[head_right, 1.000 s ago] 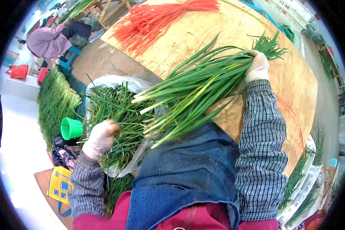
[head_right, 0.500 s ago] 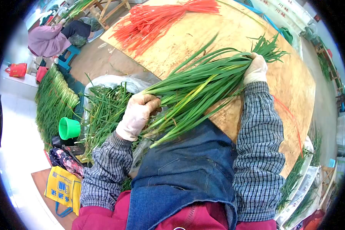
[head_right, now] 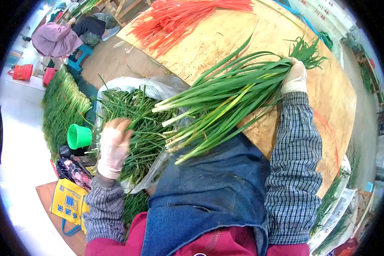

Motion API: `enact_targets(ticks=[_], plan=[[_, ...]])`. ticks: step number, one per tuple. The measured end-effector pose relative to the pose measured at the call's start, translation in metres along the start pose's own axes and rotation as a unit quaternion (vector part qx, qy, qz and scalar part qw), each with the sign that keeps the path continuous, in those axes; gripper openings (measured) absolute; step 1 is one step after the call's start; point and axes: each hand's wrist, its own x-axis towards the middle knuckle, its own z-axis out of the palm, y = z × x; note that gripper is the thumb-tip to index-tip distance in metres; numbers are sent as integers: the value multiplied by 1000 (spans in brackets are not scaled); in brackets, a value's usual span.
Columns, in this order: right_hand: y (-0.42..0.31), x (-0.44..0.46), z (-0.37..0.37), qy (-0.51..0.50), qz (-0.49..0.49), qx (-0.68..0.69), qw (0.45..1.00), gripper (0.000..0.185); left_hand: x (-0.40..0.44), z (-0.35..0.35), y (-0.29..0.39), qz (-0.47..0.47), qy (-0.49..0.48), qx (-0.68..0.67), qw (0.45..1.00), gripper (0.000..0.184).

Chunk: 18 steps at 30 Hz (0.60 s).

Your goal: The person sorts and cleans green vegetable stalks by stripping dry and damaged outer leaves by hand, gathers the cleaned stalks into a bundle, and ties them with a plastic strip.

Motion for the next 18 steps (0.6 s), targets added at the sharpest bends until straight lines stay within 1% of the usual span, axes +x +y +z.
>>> enact_targets(ticks=[2,3,4,6,7,10,11,14,15,18], plan=[[2,10,-6,7,-3,3,1000,15,35,10,36,50,48,-84,994,22],[2,7,-4,22,-8,-5,1000,15,51,10,54,42,47,-72,995,24],[1,4,-3,12,-11,-4,1000,15,63,13,68,34,45,-60,997,27],[1,-2,-3,-4,-16,-3,1000,14,70,30,78,29,-15,-32,999,25],[-1,-10,3,15,-17,4,1000,13,68,35,79,42,-4,-45,998,23],[-2,-7,-1,-7,18,-24,1000,14,53,34,87,4,48,-201,978,23],[-3,-8,-2,-1,24,-34,999,14,48,33,91,10,79,-235,969,24],[-3,-9,-3,-40,52,-21,998,15,37,35,99,10,81,-320,944,24],[-3,-4,-3,-32,58,-15,998,15,37,37,99,1,93,-363,927,19],[-3,-4,-6,-32,41,-15,999,16,27,38,96,-132,99,-449,878,14]])
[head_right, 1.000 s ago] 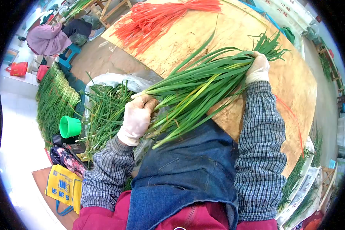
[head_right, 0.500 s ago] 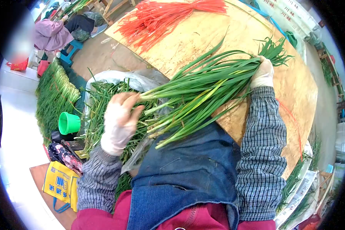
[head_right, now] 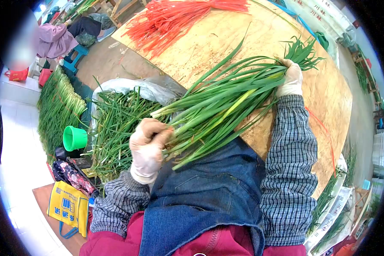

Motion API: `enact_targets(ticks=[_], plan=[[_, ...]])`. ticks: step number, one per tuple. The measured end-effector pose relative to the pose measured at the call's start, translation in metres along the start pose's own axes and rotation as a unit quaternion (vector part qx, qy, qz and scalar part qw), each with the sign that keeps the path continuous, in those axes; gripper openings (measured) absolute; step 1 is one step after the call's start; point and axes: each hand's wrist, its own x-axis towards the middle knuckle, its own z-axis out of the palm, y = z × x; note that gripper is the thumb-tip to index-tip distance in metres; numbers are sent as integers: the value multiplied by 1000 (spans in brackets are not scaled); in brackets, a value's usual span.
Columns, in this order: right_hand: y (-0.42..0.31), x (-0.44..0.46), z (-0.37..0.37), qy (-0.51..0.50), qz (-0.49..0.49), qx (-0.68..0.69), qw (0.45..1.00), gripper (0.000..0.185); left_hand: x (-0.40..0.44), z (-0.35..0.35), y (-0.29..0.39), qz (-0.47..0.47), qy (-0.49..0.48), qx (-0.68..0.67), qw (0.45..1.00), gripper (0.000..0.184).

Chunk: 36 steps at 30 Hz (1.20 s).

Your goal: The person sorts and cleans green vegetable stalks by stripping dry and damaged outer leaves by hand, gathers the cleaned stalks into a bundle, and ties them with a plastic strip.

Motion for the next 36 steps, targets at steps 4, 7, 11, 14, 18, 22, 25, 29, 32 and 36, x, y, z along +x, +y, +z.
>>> enact_targets(ticks=[4,7,11,14,18,22,25,29,32,36], plan=[[1,-4,5,46,-15,12,999,16,-12,-58,-17,4,72,154,985,5],[1,-2,5,44,-28,17,998,15,-29,-136,-47,-33,49,494,867,6],[2,-2,3,31,-30,9,999,14,-19,-119,-28,82,-27,505,859,11],[0,3,1,14,-27,-1,1000,14,10,-60,7,105,-43,364,924,15],[2,2,1,35,-42,8,998,13,41,-12,-9,134,-136,451,872,20],[3,3,2,47,-52,7,998,14,46,1,-21,145,-165,444,869,31],[2,1,1,22,-34,11,999,12,49,1,-21,144,-168,356,908,31],[0,-5,3,19,-21,-3,1000,11,53,-1,-24,-11,-212,150,966,23],[-1,-12,8,34,-25,-13,999,15,58,-2,-18,-99,-236,118,959,21],[-3,-23,12,12,-42,-5,999,20,60,-1,-13,-75,-187,171,964,17]])
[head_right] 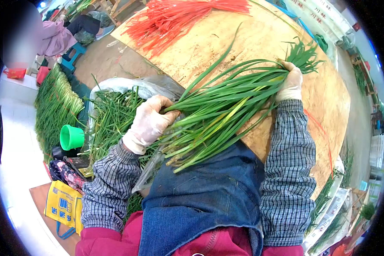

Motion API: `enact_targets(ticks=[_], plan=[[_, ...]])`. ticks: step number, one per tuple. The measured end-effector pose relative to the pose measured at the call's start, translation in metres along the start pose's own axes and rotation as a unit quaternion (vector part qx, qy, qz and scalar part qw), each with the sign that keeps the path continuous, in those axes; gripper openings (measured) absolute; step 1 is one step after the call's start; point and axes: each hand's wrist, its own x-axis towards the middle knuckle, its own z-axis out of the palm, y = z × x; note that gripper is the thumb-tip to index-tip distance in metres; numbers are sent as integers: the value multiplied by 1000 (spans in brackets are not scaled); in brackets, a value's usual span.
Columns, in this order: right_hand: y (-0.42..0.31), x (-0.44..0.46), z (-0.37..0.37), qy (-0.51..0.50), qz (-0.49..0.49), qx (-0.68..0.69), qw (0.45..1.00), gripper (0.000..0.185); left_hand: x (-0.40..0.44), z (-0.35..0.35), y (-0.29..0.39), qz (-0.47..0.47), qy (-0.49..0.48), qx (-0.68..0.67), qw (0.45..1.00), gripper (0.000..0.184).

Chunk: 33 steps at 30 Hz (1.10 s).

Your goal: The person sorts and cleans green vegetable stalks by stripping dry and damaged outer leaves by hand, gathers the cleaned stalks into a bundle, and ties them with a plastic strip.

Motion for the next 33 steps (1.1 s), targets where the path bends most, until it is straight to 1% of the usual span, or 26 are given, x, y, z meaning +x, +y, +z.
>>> enact_targets(ticks=[2,3,4,5,6,9,10,12,13,14,15,16,17,18,19,20,22,24,25,26,27,28,30,31,32,33], plan=[[-6,-18,7,12,-7,21,1000,21,-3,0,0,59,61,52,995,14],[-9,-23,2,-23,-45,-4,999,21,-4,-2,2,91,95,69,989,12],[-15,-23,-1,-55,-63,22,996,21,-6,-3,4,122,129,86,980,11],[-21,-23,-2,-84,-60,72,992,20,-6,-8,9,155,148,111,970,10],[-30,-32,4,-111,-59,122,985,19,-8,-11,10,151,137,105,973,10],[-42,-48,19,-108,-95,175,974,14,-15,-20,12,138,101,82,982,8],[-43,-49,17,-181,-95,209,956,12,-17,-21,11,145,110,105,978,7],[-48,-46,7,-323,-91,272,902,9,-22,-24,5,157,129,152,967,7],[-53,-44,0,-399,-93,257,875,7,-27,-27,-2,116,118,132,977,7],[-56,-43,-7,-441,-93,287,845,8,-34,-33,-11,75,107,111,985,7],[-58,-41,-13,-442,-103,303,838,8,-44,-42,-22,45,85,85,992,7],[-61,-40,-20,-442,-113,317,831,9,-55,-55,-30,1,70,96,993,7],[-61,-45,-21,-437,-113,357,818,9,-65,-68,-43,11,92,185,978,7],[-60,-43,-23,-460,-125,358,803,10,-78,-79,-73,43,160,261,951,6],[-60,-39,-25,-482,-135,359,788,10,-88,-92,-91,40,182,423,887,5],[-59,-37,-27,-505,-144,360,771,10,-97,-102,-99,-64,115,550,825,8],[-57,-36,-27,-519,-145,358,763,10,-103,-106,-94,-95,75,592,797,16],[-57,-38,-27,-518,-144,352,766,11,-92,-90,-75,40,106,441,891,15],[-56,-37,-26,-525,-157,364,753,11,-83,-76,-68,49,109,316,941,13],[-57,-34,-24,-541,-153,355,746,12,-71,-62,-57,83,95,208,970,12],[-58,-31,-24,-557,-151,346,740,12,-60,-50,-45,46,43,99,993,17],[-60,-30,-25,-571,-150,336,734,12,-48,-35,-36,67,17,72,995,16],[-60,-35,-24,-554,-148,337,747,13,-29,-4,-25,174,-5,-18,985,17],[-59,-39,-24,-536,-147,344,757,12,-22,9,-14,155,-8,-103,982,22],[-58,-42,-23,-518,-146,351,766,12,-14,14,0,235,24,-50,970,27],[-57,-43,-22,-514,-146,357,766,12,-8,16,11,247,-19,-19,969,31]])
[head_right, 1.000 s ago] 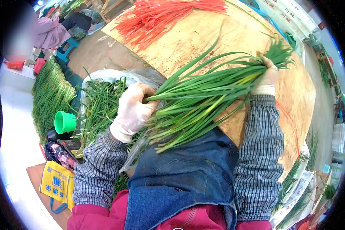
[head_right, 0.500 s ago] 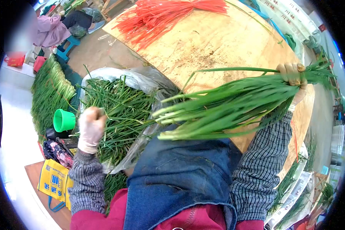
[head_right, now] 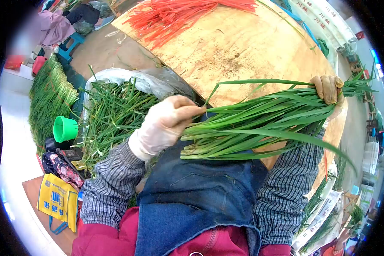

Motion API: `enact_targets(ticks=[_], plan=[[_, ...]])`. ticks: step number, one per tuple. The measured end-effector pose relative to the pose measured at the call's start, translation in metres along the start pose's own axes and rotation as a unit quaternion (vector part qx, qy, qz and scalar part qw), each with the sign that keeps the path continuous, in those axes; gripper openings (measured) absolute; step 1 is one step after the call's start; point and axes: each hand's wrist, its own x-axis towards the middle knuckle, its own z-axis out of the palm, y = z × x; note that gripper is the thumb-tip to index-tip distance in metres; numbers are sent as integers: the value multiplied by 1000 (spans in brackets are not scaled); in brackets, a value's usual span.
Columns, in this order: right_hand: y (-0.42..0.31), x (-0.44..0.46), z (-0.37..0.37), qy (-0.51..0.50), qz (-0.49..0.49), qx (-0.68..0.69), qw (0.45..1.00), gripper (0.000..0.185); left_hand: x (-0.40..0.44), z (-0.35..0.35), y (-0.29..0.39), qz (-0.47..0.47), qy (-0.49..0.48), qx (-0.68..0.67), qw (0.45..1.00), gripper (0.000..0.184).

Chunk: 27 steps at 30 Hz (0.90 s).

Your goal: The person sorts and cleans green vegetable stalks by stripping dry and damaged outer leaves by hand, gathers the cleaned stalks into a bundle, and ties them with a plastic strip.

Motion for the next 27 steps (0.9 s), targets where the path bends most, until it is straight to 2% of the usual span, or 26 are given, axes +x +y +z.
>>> enact_targets(ticks=[1,3,6,9,10,12,13,14,15,16,17,18,19,20,22,24,25,26,27], plan=[[1,0,-1,4,-5,4,1000,12,10,2,2,19,-62,46,997,29],[1,1,-1,6,-4,5,1000,11,21,11,-1,84,-88,115,986,22],[0,4,2,5,13,0,1000,11,30,19,-10,167,-97,129,973,13],[0,5,8,13,18,-3,1000,11,42,24,-2,177,-43,91,979,7],[0,5,7,16,17,-4,1000,11,48,20,4,151,-54,94,983,7],[0,4,7,25,17,-8,999,11,59,9,7,177,87,-53,979,11],[-1,4,8,32,17,-11,999,11,69,-3,13,195,168,-156,954,12],[-3,3,8,39,16,-15,999,12,63,-20,26,70,195,-216,954,9],[-4,2,8,36,19,-20,999,12,60,-41,45,-51,228,-286,929,8],[-4,2,8,33,23,-25,999,12,58,-59,46,-84,262,-261,925,10],[-3,2,8,30,27,-29,999,12,53,-73,37,-37,301,-275,912,14],[-3,2,8,30,33,-24,999,12,46,-87,41,-52,366,-226,901,16],[-3,2,10,30,38,-18,999,12,40,-99,35,-25,407,-219,886,20],[-3,3,11,30,42,-14,999,12,27,-114,30,-65,455,-177,870,24],[-2,3,14,56,40,-22,997,13,-10,-152,11,-78,460,-201,862,30],[-4,6,14,64,53,-43,996,13,-59,-188,-10,-157,479,-151,850,30],[-4,7,13,62,59,-46,995,13,-80,-198,-22,-263,524,-30,809,26],[-4,9,13,59,65,-48,995,12,-110,-211,-46,-309,467,146,815,21],[-3,10,13,55,72,-51,995,12,-131,-214,-61,-283,310,463,781,20]])
